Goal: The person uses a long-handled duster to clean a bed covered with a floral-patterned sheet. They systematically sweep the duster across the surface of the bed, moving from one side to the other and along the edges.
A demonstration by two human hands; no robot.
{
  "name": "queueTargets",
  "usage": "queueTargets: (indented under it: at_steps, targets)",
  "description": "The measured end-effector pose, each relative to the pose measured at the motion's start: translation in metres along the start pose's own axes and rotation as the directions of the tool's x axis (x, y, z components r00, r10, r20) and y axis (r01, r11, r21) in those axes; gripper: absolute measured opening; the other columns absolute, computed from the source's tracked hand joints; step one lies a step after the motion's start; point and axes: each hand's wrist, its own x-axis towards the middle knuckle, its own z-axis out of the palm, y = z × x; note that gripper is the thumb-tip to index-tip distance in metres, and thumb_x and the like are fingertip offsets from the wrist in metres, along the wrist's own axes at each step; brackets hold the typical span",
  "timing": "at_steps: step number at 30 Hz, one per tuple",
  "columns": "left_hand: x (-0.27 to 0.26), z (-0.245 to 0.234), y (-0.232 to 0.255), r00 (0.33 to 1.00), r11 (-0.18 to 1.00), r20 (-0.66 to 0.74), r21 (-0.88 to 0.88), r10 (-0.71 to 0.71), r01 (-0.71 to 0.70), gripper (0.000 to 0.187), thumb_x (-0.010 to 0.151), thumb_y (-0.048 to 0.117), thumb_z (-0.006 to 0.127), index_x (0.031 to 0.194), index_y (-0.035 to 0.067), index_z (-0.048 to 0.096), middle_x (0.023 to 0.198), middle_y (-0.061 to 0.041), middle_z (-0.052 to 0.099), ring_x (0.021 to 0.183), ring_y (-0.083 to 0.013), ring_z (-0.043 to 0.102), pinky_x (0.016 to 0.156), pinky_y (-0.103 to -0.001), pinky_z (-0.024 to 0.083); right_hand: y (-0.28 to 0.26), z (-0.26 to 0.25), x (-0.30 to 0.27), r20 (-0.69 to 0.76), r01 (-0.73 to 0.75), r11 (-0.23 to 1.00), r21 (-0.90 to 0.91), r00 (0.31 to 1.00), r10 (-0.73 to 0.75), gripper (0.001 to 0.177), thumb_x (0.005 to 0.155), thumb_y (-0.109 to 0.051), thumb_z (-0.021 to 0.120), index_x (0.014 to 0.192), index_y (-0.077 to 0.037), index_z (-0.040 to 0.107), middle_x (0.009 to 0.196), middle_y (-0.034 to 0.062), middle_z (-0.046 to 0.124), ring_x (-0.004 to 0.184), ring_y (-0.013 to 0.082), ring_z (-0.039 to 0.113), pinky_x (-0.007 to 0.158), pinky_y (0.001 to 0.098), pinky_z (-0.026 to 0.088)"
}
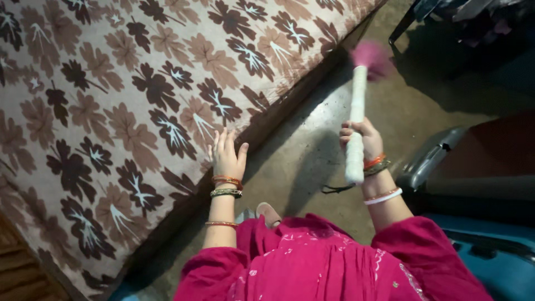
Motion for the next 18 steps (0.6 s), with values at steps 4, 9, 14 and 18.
queueTargets:
  at_steps: [4, 9, 14, 18]
  targets:
    - [-0.025, 0.003, 0.002, 0.999, 0.999, -0.029, 0.020, -0.034, 0.034, 0.060, 0.099, 0.048, 0.061, 0.146, 0.011, 0.054, 0.156, -0.016, 0.048, 0.150, -0.0366, 0.035, 0.121, -0.063, 0.020, -0.029, 0.012, -0.030, 0.037, 0.025, 0.983, -0.180, 0.999, -0.019, 0.050, 0.094, 0.000, 0.051, 0.140, -0.017, 0.040, 0.102, 0.0110, 0.056, 0.074, 0.0152, 0.054, 0.058, 0.0260, 0.052]
    - [-0.057, -0.002, 0.005, 0.993, 0.997, -0.102, 0.046, -0.056, 0.061, 0.060, 0.098, 0.045, 0.066, 0.146, 0.011, 0.054, 0.158, -0.016, 0.046, 0.152, -0.0388, 0.034, 0.121, -0.064, 0.020, -0.019, 0.037, -0.026, 0.086, -0.155, 0.892, -0.424, 0.974, 0.210, 0.062, 0.091, -0.003, 0.056, 0.149, -0.019, 0.040, 0.096, 0.0098, 0.057, 0.065, 0.0142, 0.055, 0.051, 0.0264, 0.051]
    - [-0.090, -0.018, 0.005, 0.972, 0.983, -0.174, 0.067, -0.155, 0.169, 0.061, 0.096, 0.045, 0.069, 0.145, 0.012, 0.055, 0.155, -0.017, 0.048, 0.149, -0.0403, 0.036, 0.119, -0.064, 0.023, 0.071, 0.062, -0.031, -0.070, -0.410, 0.508, -0.758, 0.824, 0.562, 0.065, 0.087, -0.006, 0.065, 0.147, -0.010, 0.041, 0.092, 0.0117, 0.062, 0.058, 0.0158, 0.060, 0.044, 0.0293, 0.052]
    - [-0.108, -0.034, 0.001, 0.946, 0.972, -0.267, 0.089, -0.185, 0.216, 0.061, 0.094, 0.045, 0.071, 0.143, 0.011, 0.056, 0.156, -0.018, 0.048, 0.149, -0.0428, 0.037, 0.116, -0.065, 0.025, 0.122, 0.071, -0.095, -0.094, -0.556, 0.282, -0.782, 0.552, 0.828, 0.082, 0.083, -0.004, 0.062, 0.156, -0.020, 0.030, 0.096, 0.0117, 0.062, 0.057, 0.0155, 0.062, 0.044, 0.0297, 0.054]
